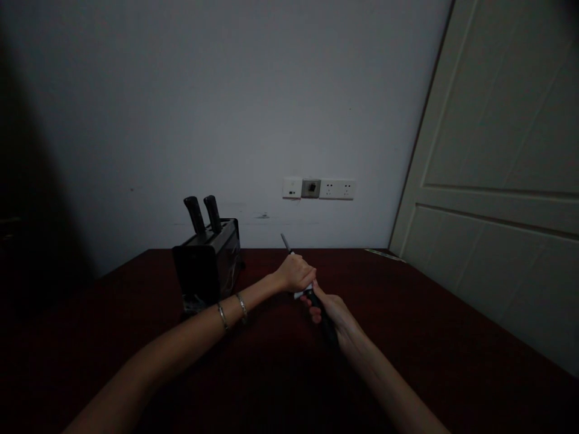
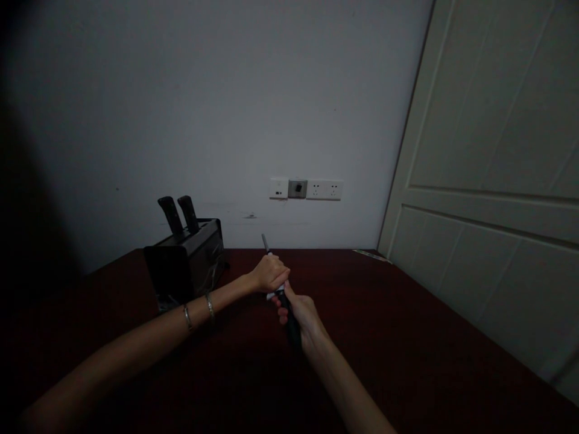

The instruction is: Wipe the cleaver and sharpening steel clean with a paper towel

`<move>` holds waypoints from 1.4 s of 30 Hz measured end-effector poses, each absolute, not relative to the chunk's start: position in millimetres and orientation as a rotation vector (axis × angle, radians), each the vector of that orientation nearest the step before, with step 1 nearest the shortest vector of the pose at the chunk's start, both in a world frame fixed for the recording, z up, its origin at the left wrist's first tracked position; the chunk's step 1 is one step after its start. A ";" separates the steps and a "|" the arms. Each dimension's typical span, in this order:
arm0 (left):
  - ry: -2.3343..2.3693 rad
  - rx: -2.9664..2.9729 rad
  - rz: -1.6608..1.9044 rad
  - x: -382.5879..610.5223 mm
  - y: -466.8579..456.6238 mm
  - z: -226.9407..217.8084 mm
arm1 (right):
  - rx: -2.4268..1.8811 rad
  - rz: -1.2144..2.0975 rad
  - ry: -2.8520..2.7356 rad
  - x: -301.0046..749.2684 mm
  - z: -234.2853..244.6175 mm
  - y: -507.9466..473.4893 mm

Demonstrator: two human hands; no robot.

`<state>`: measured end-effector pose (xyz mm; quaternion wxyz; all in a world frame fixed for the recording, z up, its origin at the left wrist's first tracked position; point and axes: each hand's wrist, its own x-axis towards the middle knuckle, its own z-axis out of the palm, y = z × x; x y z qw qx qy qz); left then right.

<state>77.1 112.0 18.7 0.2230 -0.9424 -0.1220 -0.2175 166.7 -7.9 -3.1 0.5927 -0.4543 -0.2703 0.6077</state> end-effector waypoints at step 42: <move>0.069 -3.074 -0.463 44.8 92.9 40.8 | -0.922 1.364 -0.619 172.7 -14.8 -2.6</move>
